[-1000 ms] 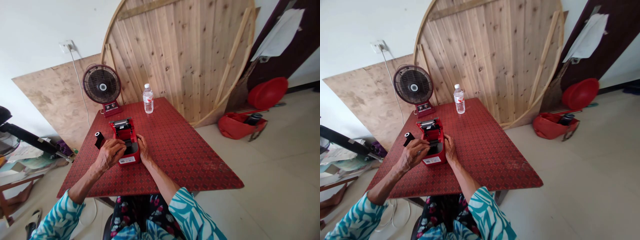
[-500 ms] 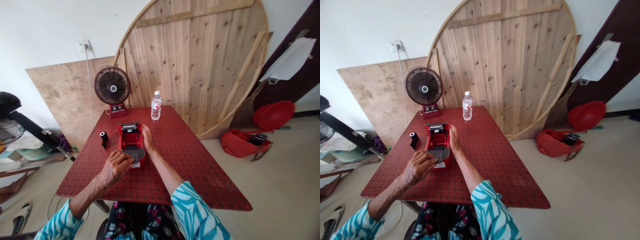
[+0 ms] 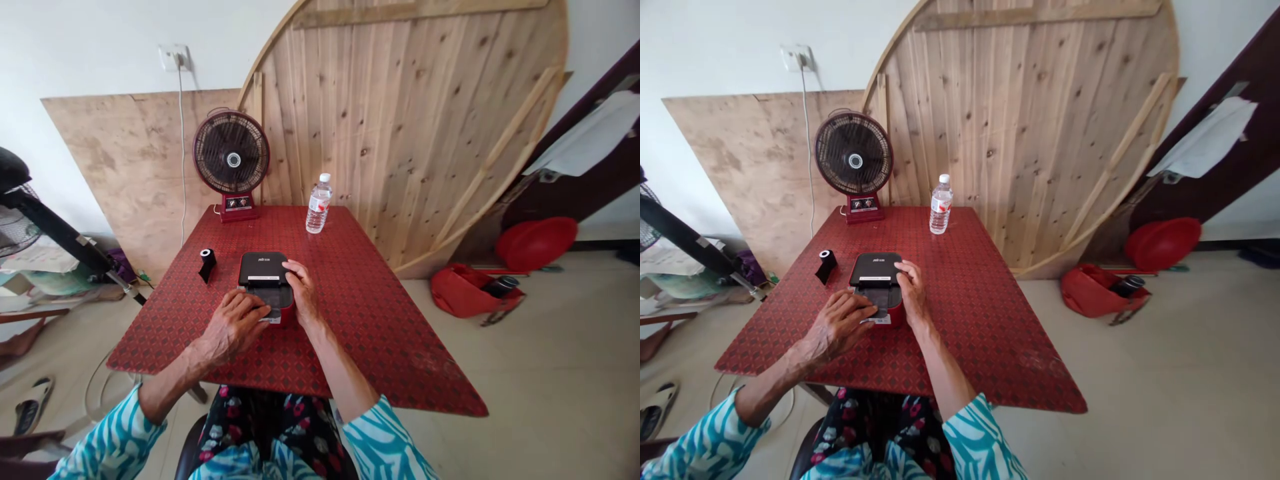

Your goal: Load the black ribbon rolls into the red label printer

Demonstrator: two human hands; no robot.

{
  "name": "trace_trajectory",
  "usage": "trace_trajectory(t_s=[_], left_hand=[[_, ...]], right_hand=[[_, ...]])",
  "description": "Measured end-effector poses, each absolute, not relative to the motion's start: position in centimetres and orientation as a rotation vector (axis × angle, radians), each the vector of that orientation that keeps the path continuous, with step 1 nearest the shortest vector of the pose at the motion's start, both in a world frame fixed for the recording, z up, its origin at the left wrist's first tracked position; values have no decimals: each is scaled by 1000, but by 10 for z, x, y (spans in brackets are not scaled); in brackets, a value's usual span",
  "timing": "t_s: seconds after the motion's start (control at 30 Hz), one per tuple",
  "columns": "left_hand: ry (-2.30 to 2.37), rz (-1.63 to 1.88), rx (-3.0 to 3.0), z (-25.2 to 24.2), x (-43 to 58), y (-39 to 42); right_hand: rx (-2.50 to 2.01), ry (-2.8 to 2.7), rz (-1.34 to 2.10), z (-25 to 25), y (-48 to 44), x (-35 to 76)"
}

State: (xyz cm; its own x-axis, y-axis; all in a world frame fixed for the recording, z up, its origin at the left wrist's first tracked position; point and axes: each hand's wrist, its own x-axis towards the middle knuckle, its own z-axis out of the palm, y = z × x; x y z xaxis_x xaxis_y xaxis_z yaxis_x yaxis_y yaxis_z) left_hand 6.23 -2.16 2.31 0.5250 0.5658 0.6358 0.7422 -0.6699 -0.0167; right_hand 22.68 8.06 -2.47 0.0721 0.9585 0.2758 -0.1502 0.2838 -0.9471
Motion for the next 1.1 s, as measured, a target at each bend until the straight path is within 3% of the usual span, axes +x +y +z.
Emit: trace_trajectory(t_s=[0.37,1.1], left_hand=[[-1415,-1013,-2440,17,30,-3],[-1387,-941,-2401,10,22,11]], right_hand=[[-900,-1092,1187,-31,83,224],[-917,-1114,1238,-23,92,218]])
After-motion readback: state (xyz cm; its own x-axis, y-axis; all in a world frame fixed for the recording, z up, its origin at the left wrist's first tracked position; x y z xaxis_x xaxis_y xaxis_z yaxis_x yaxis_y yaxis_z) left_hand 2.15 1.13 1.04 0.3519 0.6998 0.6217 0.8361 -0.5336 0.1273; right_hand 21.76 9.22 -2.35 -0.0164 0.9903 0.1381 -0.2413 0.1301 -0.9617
